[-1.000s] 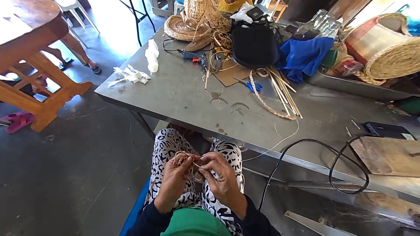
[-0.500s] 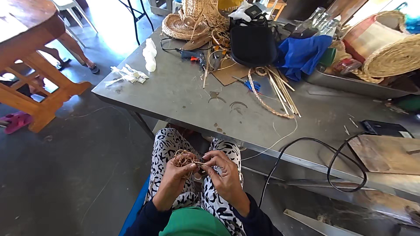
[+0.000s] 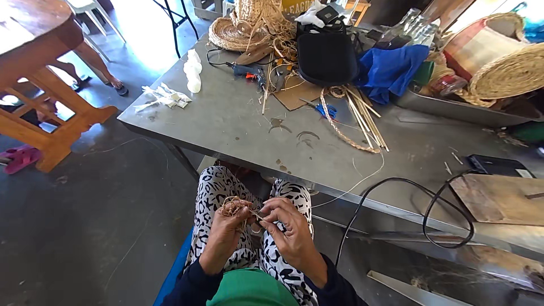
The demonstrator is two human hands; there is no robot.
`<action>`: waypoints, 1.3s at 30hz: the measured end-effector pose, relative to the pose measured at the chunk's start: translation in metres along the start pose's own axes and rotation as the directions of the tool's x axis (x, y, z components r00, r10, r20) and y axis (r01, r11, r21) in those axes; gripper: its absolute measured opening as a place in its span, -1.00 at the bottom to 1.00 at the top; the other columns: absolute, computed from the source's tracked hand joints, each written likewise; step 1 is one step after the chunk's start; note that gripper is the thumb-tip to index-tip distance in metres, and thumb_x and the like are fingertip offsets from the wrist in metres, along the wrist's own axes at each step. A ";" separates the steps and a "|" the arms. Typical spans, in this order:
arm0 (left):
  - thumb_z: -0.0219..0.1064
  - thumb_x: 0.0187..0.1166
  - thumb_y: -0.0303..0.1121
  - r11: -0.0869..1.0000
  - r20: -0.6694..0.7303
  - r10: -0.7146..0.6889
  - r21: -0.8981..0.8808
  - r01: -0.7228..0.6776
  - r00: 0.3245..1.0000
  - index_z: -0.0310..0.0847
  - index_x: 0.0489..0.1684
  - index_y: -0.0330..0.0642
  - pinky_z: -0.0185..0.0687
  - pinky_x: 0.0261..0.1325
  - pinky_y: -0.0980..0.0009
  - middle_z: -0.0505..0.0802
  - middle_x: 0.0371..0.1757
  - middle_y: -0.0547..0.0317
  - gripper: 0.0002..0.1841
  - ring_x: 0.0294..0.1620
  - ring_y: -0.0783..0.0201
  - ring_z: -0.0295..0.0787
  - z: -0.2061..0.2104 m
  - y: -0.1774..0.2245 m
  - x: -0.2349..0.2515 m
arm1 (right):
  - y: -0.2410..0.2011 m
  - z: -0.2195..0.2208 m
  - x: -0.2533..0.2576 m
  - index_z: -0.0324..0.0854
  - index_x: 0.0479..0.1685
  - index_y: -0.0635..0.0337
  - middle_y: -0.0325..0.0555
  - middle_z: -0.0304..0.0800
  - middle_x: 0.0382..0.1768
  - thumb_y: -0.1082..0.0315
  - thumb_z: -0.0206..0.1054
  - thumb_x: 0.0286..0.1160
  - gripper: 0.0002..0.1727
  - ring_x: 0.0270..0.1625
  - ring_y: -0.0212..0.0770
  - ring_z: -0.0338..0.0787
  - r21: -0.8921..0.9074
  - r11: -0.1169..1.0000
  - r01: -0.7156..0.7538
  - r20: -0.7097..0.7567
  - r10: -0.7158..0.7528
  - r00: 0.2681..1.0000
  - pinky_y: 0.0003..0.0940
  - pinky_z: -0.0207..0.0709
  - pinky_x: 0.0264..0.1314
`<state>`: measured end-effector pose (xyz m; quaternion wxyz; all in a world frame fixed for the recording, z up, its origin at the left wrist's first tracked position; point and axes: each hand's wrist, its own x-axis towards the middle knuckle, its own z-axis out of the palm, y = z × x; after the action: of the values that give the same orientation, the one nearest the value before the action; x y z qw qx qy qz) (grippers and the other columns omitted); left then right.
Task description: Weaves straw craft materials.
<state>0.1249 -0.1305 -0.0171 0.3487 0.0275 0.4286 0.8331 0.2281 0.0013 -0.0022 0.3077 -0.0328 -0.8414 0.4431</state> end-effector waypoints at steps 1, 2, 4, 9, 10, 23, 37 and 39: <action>0.23 0.46 -0.73 1.000 0.001 0.001 -0.007 -0.001 1.000 0.83 -0.35 -0.19 0.83 -0.21 0.50 0.92 -0.31 0.19 -0.73 -0.38 0.43 0.85 0.000 -0.001 0.000 | 0.000 0.000 0.000 0.74 -0.47 0.25 -0.02 0.85 -0.06 0.42 0.40 0.38 -0.88 0.27 -0.21 0.74 0.002 1.000 -0.001 0.004 0.001 1.000 -0.46 0.52 0.44; 0.23 0.47 -0.73 1.000 -0.003 -0.006 -0.015 0.006 1.000 0.82 -0.36 -0.19 0.83 -0.21 0.49 0.92 -0.32 0.18 -0.73 -0.39 0.43 0.85 -0.001 -0.001 0.000 | 0.000 -0.001 -0.001 0.74 -0.47 0.25 -0.03 0.85 -0.07 0.42 0.41 0.38 -0.88 0.27 -0.21 0.74 0.005 1.000 0.000 0.006 0.000 1.000 -0.47 0.52 0.44; 0.22 0.48 -0.74 0.999 -0.010 -0.025 -0.035 0.024 1.000 0.81 -0.37 -0.19 0.83 -0.22 0.49 0.91 -0.33 0.16 -0.72 -0.40 0.42 0.85 -0.001 -0.001 0.000 | -0.001 -0.001 -0.001 0.74 -0.47 0.25 -0.03 0.85 -0.07 0.42 0.41 0.38 -0.87 0.27 -0.21 0.74 0.015 1.000 0.002 0.004 -0.002 1.000 -0.46 0.51 0.45; 0.17 0.50 -0.75 0.996 -0.061 -0.033 -0.090 0.028 0.998 0.77 -0.40 -0.20 0.83 -0.25 0.49 0.89 -0.39 0.16 -0.71 -0.43 0.40 0.84 0.003 -0.003 -0.002 | -0.002 -0.005 0.001 0.71 -0.47 0.24 -0.04 0.84 -0.08 0.43 0.39 0.42 -0.87 0.30 -0.22 0.72 0.053 0.999 0.012 0.004 -0.012 1.000 -0.46 0.50 0.48; 0.16 0.50 -0.76 0.995 -0.079 -0.030 -0.096 0.022 0.996 0.76 -0.40 -0.21 0.83 -0.26 0.48 0.89 -0.40 0.15 -0.70 -0.44 0.40 0.84 0.005 -0.003 -0.002 | -0.002 -0.005 0.001 0.70 -0.46 0.24 -0.05 0.83 -0.09 0.43 0.39 0.42 -0.87 0.29 -0.23 0.72 0.056 0.998 0.014 0.003 -0.014 1.000 -0.47 0.50 0.47; 0.47 0.18 -0.70 0.999 0.104 -0.050 0.000 0.051 0.993 0.88 -0.26 -0.20 0.87 -0.06 0.37 0.95 -0.19 0.09 -0.75 -0.24 0.31 0.91 -0.010 0.009 0.003 | 0.003 -0.008 0.009 0.74 -0.33 0.27 -0.11 0.85 -0.34 0.41 0.33 0.44 -0.88 -0.20 -0.42 0.82 -0.022 0.985 -0.174 0.066 0.175 0.982 -0.58 0.62 -0.07; 0.58 0.20 -0.54 0.996 0.252 0.045 0.066 -0.064 0.967 0.90 -0.39 -0.02 0.82 -0.13 0.49 0.91 -0.30 0.27 -0.84 -0.29 0.46 0.85 -0.013 0.002 -0.003 | -0.002 -0.023 0.006 0.71 -0.35 0.26 -0.11 0.81 -0.39 0.39 0.34 0.49 -0.86 -0.24 -0.43 0.78 -0.069 0.997 -0.043 0.108 0.050 0.993 -0.65 0.58 -0.09; 0.58 0.19 -0.53 0.995 0.247 0.061 0.058 -0.078 0.967 0.89 -0.40 -0.02 0.81 -0.14 0.51 0.91 -0.32 0.27 -0.85 -0.30 0.47 0.85 -0.013 0.001 -0.003 | -0.002 -0.024 0.006 0.70 -0.34 0.26 -0.11 0.81 -0.38 0.40 0.33 0.49 -0.87 -0.22 -0.42 0.79 -0.069 0.997 -0.033 0.113 0.041 0.993 -0.66 0.58 -0.09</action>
<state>0.1223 -0.1415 -0.0241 0.3684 0.1568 0.4088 0.8201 0.2368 0.0195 0.0125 0.2493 -0.0333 -0.8711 0.4217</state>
